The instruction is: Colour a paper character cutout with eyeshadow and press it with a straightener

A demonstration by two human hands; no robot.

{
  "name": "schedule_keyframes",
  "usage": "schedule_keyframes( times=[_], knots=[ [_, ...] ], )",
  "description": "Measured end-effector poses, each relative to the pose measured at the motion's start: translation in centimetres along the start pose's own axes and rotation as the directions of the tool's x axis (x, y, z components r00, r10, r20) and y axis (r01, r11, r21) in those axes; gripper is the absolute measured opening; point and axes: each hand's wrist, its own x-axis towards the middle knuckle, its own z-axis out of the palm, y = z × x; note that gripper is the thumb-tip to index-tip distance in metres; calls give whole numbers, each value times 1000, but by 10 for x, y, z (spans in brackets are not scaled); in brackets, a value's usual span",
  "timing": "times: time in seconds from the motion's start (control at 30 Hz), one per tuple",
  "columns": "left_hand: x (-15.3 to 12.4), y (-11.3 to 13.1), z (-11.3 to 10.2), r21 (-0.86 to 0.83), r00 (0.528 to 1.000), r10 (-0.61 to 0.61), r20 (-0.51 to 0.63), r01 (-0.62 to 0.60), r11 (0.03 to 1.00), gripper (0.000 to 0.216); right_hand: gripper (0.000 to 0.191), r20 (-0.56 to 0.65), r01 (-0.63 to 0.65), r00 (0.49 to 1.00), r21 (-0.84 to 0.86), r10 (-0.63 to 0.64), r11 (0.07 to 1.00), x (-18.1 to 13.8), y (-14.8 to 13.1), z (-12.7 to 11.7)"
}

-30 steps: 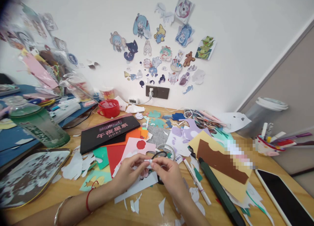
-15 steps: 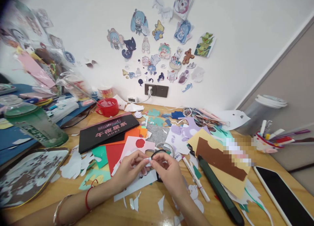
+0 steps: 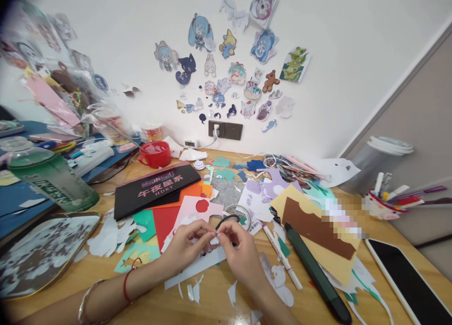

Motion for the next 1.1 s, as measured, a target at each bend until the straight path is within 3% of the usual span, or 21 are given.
schedule_keyframes(
  times=[0.2,0.7,1.1],
  knots=[
    [3,0,1,-40,1000,-15,-17,14,999,22,16,-46,11,999,9,-11,1000,1,6,0],
    [0,3,0,-24,1000,10,13,-10,1000,20,11,12,40,999,-56,-39,998,0,0,-1],
    [3,3,-1,-85,996,-30,84,37,996,31,9,-80,51,996,38,-48,998,-1,5,0]
  ],
)
